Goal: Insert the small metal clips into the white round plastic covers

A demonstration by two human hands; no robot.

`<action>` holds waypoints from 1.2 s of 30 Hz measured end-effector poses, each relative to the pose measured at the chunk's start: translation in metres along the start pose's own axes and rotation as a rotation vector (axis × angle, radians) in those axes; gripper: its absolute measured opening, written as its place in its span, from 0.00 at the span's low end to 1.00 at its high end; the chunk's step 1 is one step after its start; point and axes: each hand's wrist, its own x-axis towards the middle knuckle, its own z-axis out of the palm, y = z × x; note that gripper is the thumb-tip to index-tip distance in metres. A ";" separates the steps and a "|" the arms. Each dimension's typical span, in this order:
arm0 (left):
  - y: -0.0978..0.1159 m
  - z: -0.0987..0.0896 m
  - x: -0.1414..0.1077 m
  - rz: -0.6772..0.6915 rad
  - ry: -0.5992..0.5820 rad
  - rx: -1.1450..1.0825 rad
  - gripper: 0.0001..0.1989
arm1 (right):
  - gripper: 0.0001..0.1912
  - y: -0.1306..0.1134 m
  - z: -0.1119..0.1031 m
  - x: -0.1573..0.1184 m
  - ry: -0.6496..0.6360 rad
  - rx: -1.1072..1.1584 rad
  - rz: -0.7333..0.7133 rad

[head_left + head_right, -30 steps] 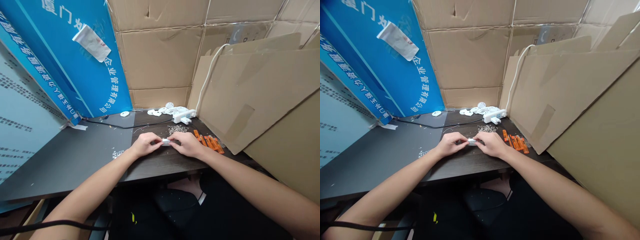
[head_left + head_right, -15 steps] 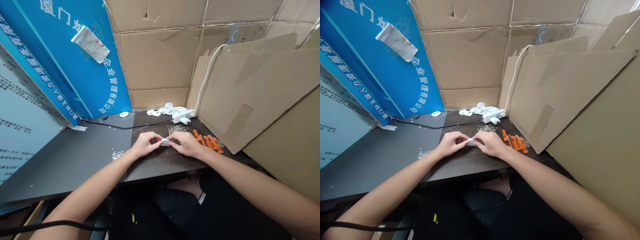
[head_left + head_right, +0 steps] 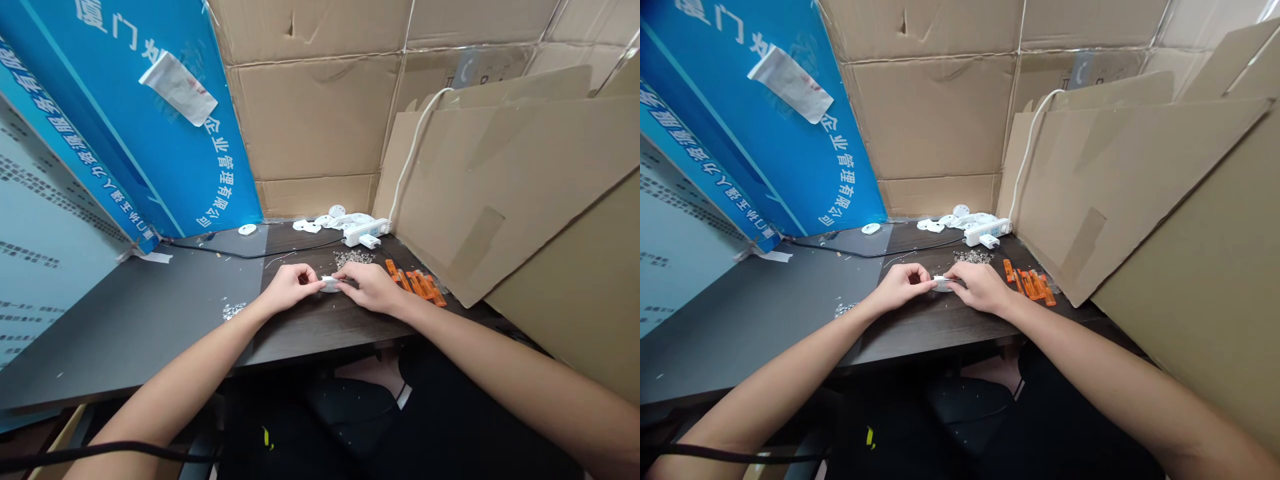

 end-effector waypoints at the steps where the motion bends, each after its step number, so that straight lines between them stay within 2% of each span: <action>1: 0.000 -0.001 0.000 0.012 0.004 0.016 0.16 | 0.07 0.000 0.000 0.000 0.001 0.005 0.002; 7: 0.006 -0.002 -0.001 0.183 0.019 0.139 0.08 | 0.06 0.000 -0.001 0.000 -0.003 0.023 0.006; 12: 0.005 -0.001 -0.002 0.223 0.072 0.196 0.06 | 0.06 -0.001 -0.001 0.000 -0.001 0.020 0.012; 16: 0.001 -0.001 -0.002 0.306 0.117 0.237 0.04 | 0.05 -0.002 -0.001 0.000 -0.003 0.017 -0.008; 19: 0.000 0.000 -0.002 0.352 0.131 0.247 0.06 | 0.05 -0.001 -0.001 0.000 0.003 -0.001 -0.015; 22: 0.000 0.000 -0.002 0.330 0.105 0.255 0.06 | 0.05 -0.001 -0.001 0.000 0.007 -0.013 -0.009; 25: 0.001 0.001 -0.002 0.364 0.078 0.283 0.11 | 0.05 -0.002 -0.001 -0.001 0.008 0.002 -0.006; 29: -0.001 0.000 -0.002 0.470 0.089 0.352 0.10 | 0.07 -0.005 -0.002 0.000 -0.007 0.010 -0.002; 36: -0.002 0.000 -0.003 0.543 0.107 0.389 0.06 | 0.11 -0.005 -0.005 -0.001 -0.034 -0.017 -0.026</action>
